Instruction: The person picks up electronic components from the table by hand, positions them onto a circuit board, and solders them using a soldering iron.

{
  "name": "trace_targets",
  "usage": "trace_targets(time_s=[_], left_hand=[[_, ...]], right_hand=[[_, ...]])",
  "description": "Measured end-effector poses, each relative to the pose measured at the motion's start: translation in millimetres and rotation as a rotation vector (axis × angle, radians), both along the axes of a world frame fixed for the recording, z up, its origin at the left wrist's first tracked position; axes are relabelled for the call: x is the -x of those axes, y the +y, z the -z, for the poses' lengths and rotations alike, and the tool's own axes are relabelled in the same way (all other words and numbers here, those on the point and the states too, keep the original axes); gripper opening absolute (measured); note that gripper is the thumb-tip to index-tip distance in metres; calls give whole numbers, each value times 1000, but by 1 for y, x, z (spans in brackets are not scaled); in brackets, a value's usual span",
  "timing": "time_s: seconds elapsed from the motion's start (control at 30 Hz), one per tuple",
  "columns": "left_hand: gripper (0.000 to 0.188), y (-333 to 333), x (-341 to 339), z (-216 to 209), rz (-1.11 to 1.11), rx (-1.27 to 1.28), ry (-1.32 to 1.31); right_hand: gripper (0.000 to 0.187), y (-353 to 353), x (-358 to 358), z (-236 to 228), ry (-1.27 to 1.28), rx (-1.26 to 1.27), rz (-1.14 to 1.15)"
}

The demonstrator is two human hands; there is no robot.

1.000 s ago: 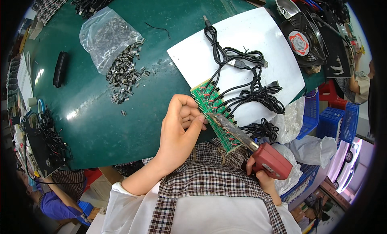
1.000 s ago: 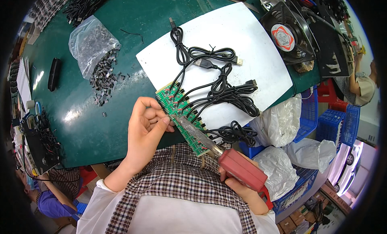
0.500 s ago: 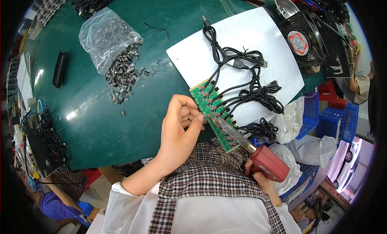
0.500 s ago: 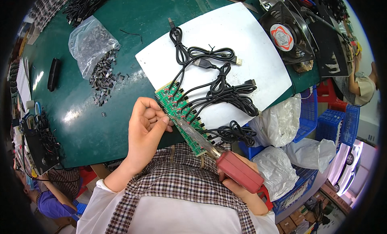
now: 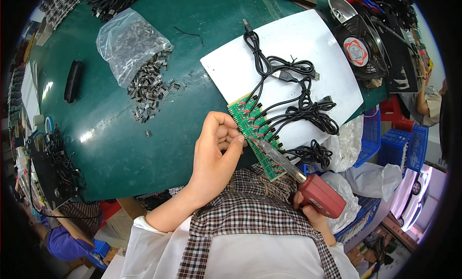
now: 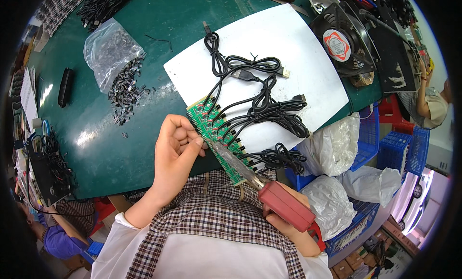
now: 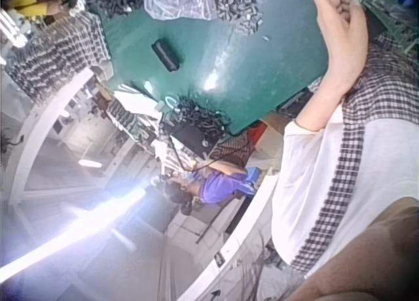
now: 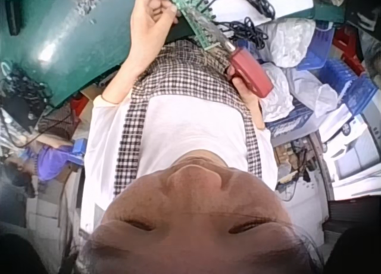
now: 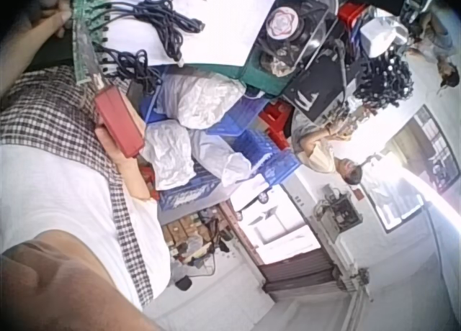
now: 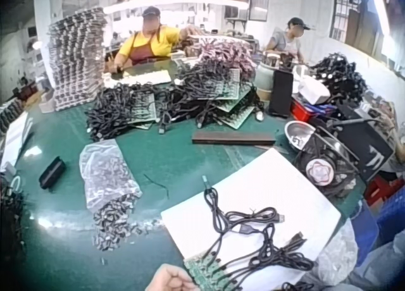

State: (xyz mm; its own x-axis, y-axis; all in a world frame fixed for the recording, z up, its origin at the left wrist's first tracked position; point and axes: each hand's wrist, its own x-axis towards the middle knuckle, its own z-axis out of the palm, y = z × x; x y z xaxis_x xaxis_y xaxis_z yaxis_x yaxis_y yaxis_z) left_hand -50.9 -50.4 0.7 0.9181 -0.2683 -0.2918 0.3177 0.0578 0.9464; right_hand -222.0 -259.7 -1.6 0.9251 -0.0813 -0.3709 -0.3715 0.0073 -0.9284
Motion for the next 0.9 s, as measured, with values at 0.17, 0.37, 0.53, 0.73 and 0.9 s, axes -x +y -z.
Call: trace_targets(time_s=[0.17,0.37,0.53,0.73,0.9], left_hand=[[19,1,0,0,3,-6,-9],[18,0,0,1,-7,-8,-24],[18,0,-1,0,32,-21,-12],[18,-1,0,1,35,-22,-22],[19,1,-1,2,40,-33,-30]], right_hand=[[55,-4,7,4,-63,135,8],[48,0,-1,-2,-90,176,52],[47,-4,4,7,-82,345,-56],[50,-2,-2,3,-139,236,-29],[58,7,-11,-4,-130,119,40]])
